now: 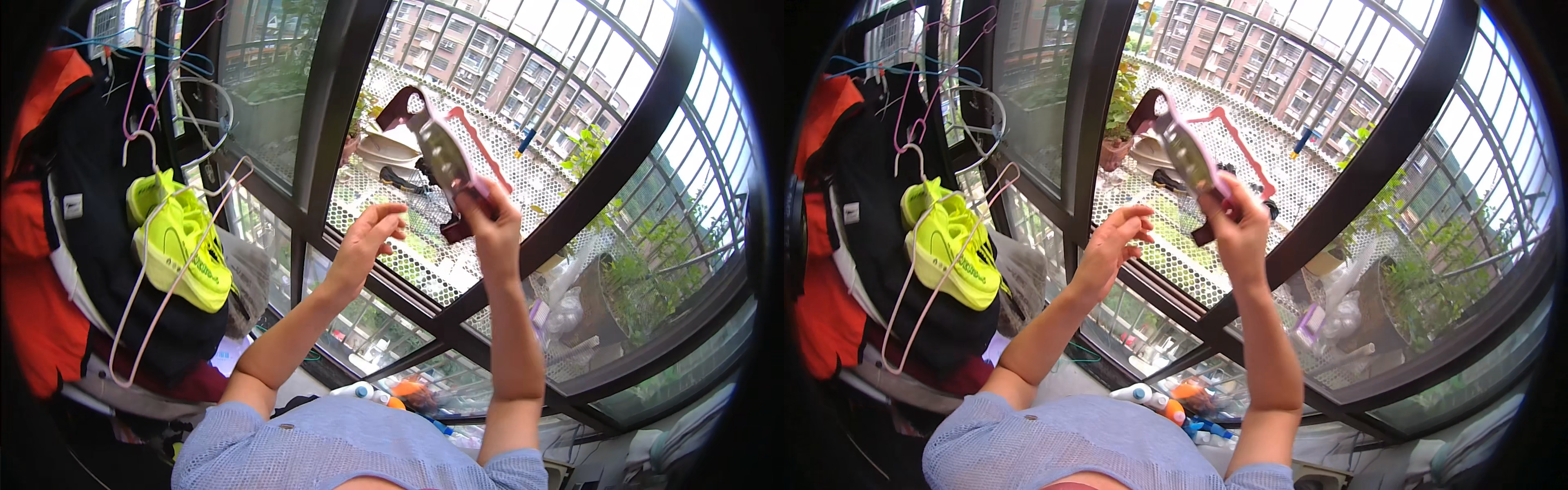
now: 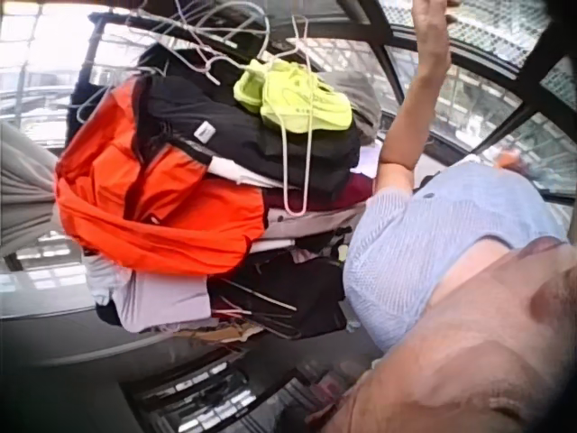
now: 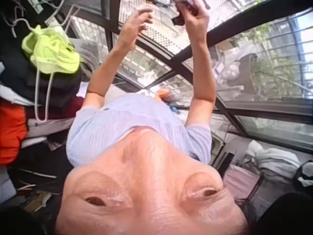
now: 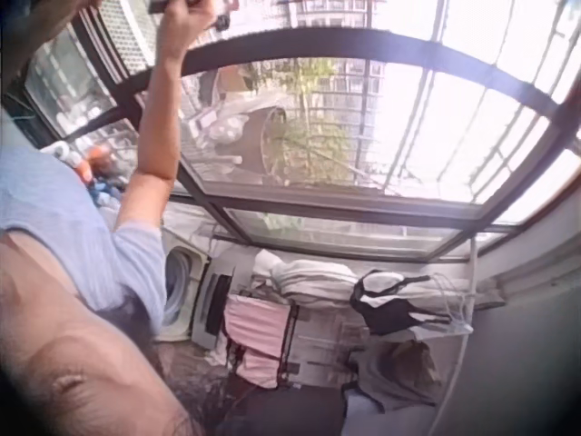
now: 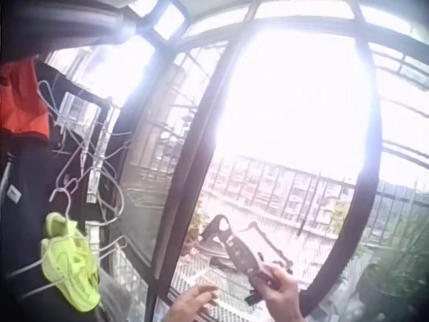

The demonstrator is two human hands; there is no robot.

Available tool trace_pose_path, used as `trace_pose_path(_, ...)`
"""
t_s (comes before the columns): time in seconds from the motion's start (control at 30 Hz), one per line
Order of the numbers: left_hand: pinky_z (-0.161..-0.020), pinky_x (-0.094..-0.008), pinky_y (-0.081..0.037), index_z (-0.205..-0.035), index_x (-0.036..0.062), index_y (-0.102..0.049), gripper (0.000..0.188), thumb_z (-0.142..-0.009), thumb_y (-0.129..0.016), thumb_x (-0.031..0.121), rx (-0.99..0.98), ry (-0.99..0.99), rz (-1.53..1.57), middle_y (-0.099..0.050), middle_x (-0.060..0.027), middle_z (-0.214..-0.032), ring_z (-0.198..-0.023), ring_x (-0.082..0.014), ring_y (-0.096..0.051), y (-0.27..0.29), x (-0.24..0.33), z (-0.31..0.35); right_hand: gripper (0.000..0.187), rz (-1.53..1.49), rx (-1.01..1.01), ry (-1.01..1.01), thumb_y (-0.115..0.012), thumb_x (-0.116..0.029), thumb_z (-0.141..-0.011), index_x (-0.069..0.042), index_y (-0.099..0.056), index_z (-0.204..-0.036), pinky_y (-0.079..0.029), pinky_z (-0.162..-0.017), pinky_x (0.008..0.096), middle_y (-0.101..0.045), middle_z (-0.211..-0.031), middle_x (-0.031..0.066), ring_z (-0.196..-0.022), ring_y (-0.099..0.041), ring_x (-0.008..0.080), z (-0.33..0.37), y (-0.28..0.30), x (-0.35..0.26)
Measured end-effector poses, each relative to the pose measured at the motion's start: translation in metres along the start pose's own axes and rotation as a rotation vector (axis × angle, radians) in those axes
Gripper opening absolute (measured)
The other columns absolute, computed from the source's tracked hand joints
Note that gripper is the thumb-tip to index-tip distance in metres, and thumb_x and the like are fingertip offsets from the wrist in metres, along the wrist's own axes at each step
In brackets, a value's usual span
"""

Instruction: The person prepares a pink plastic clothes hanger by attaching a green elastic band to it. They then pick up a folded white towel from a nearby pile and hang it on the prepared hanger. Finally, the person hangs the towel on a clothes rack near a window.

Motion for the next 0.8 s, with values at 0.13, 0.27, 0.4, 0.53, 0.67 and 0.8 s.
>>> trace_pose_path(0.13, -0.062, -0.0173, -0.04, -0.098, 0.0071, -0.06, 0.016, -0.092, -0.048, 0.014, -0.013, 0.024, 0.042, -0.057, 0.0025, -0.077, -0.069, -0.0038, -0.053, 0.031, -0.023, -0.007, 0.029, -0.049, 0.008, -0.033, -0.065, -0.004, -0.082, 0.0, -0.06, -0.111, -0.047, -0.061, 0.0193, -0.064, -0.084, 0.0023, -0.068, -0.057, 0.0053, -0.057, 0.002, -0.019)
trace_pose_path(0.27, -0.061, -0.0171, -0.039, -0.094, 0.0062, -0.061, 0.015, -0.091, -0.048, 0.012, -0.002, 0.002, -0.019, -0.056, 0.003, -0.074, -0.067, -0.0028, -0.051, 0.048, -0.034, -0.022, 0.027, 0.129, -0.073, 0.051, -0.066, -0.002, -0.081, -0.001, -0.063, -0.108, -0.046, -0.06, 0.0188, -0.064, -0.08, 0.0005, -0.067, -0.056, 0.0043, -0.099, -0.004, -0.037)
trace_pose_path(0.4, -0.06, -0.0173, -0.039, -0.094, 0.005, -0.061, 0.015, -0.091, -0.048, 0.011, 0.034, -0.039, 0.001, -0.056, 0.0029, -0.074, -0.067, -0.0029, -0.051, 0.061, -0.028, -0.029, 0.028, 0.191, -0.094, 0.047, -0.066, 0.0, -0.079, -0.003, -0.064, -0.107, -0.04, -0.045, 0.0202, -0.06, -0.07, -0.0017, -0.055, -0.05, 0.0031, -0.135, -0.022, -0.036)
trace_pose_path(0.53, -0.059, -0.0178, -0.038, -0.093, 0.0057, -0.061, 0.014, -0.091, -0.049, 0.011, 0.035, -0.01, 0.02, -0.055, 0.0029, -0.072, -0.065, -0.003, -0.05, 0.067, -0.037, -0.03, 0.03, 0.15, -0.144, 0.064, -0.068, 0.0, -0.078, -0.003, -0.064, -0.108, -0.042, -0.045, 0.0201, -0.062, -0.072, 0.0001, -0.055, -0.052, 0.0046, -0.165, -0.045, -0.019)
trace_pose_path(0.67, -0.059, -0.0183, -0.038, -0.094, 0.0058, -0.06, 0.013, -0.091, -0.049, 0.012, 0.073, 0.023, 0.015, -0.054, 0.0027, -0.071, -0.064, -0.0036, -0.049, 0.087, -0.046, -0.02, 0.03, 0.037, -0.086, 0.06, -0.068, -0.001, -0.078, -0.001, -0.064, -0.107, -0.047, -0.054, 0.0214, -0.065, -0.077, 0.0036, -0.063, -0.06, 0.0075, -0.177, -0.057, -0.003)
trace_pose_path(0.8, -0.06, -0.0181, -0.039, -0.093, 0.0066, -0.06, 0.012, -0.091, -0.049, 0.012, 0.121, 0.058, 0.001, -0.055, 0.0033, -0.071, -0.064, -0.0035, -0.05, 0.113, -0.057, -0.009, 0.028, -0.023, -0.077, -0.019, -0.069, -0.001, -0.078, 0.0, -0.063, -0.106, -0.049, -0.057, 0.0215, -0.065, -0.077, 0.0038, -0.062, -0.059, 0.0077, -0.177, -0.067, 0.021)
Point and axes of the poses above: each hand's wrist, its own z-axis away from the middle knuckle, its own y-axis out of the back of the hand, x = y × z, the point moved 10 cm from there along -z, towards the middle knuckle
